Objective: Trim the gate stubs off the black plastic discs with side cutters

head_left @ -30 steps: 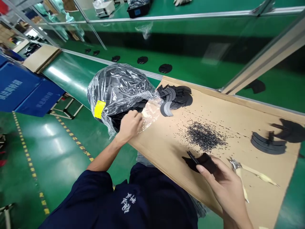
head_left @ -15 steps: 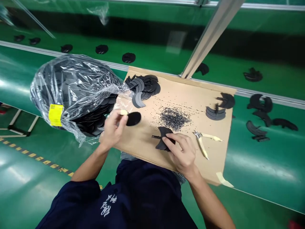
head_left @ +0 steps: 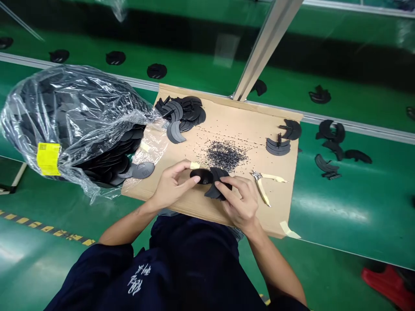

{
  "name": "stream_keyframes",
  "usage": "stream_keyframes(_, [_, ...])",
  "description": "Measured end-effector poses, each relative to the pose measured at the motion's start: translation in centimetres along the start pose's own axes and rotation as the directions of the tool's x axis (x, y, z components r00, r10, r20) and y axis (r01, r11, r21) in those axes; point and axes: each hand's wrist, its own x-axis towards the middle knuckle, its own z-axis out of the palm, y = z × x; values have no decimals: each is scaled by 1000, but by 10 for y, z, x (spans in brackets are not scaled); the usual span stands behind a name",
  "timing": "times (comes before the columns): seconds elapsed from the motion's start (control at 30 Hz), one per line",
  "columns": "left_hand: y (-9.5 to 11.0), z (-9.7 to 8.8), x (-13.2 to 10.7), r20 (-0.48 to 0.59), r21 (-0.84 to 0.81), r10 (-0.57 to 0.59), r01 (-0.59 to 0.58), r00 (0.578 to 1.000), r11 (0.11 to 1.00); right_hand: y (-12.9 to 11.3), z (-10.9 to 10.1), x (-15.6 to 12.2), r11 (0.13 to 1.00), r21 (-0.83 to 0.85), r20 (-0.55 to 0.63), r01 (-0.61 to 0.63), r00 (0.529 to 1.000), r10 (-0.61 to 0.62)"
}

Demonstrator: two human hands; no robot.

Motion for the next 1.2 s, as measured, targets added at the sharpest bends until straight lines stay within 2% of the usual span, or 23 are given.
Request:
stream_keyframes(0.1, [10, -9, 4, -6, 101, 211, -209, 978, 973, 3, 0, -1, 995, 94, -1, -46, 999, 46])
stream_keyframes(0.17, [15, -12, 6, 7, 95, 263, -262, 965, 960, 4, 0, -2, 989, 136, -6, -57, 998, 58])
stream_keyframes(0.33, [13, -4, 2, 31, 24, 219, -220, 975, 975, 1, -1, -3, 971, 226, 0, -77, 997, 79])
stream_keyframes(0.5, [5, 4, -2, 69, 9, 191, -192, 979, 981, -2, -3, -3, 938, 309, 31, -158, 987, 156])
stream_keyframes(0.57, [5, 3, -1, 32, 30, 206, -207, 978, 978, -2, -3, -1, 919, 349, 40, -183, 983, 180])
stream_keyframes(0.7, [6, 4, -3, -111, 8, 184, -184, 977, 983, -2, -2, 1, 892, 397, 30, -218, 974, 224])
stream_keyframes(0.77, [6, 7, -4, -121, -20, 159, -162, 980, 987, -3, -1, 0, 883, 410, 30, -228, 971, 237])
stream_keyframes(0.9, [6, 9, -4, 33, -59, 161, -159, 986, 985, -5, -2, -2, 889, 415, 1, -195, 977, 214])
stream_keyframes(1.0, [8, 6, -1, 165, -39, 180, -176, 970, 984, -6, -1, -4, 875, 437, 5, -209, 973, 230])
stream_keyframes(1.13, [12, 0, 1, 308, 7, 102, -109, 946, 994, -6, 1, -5, 854, 462, 20, -239, 965, 260])
stream_keyframes(1.2, [12, -2, 1, 320, 58, 64, -87, 945, 995, -6, 1, -4, 859, 453, 25, -239, 966, 256])
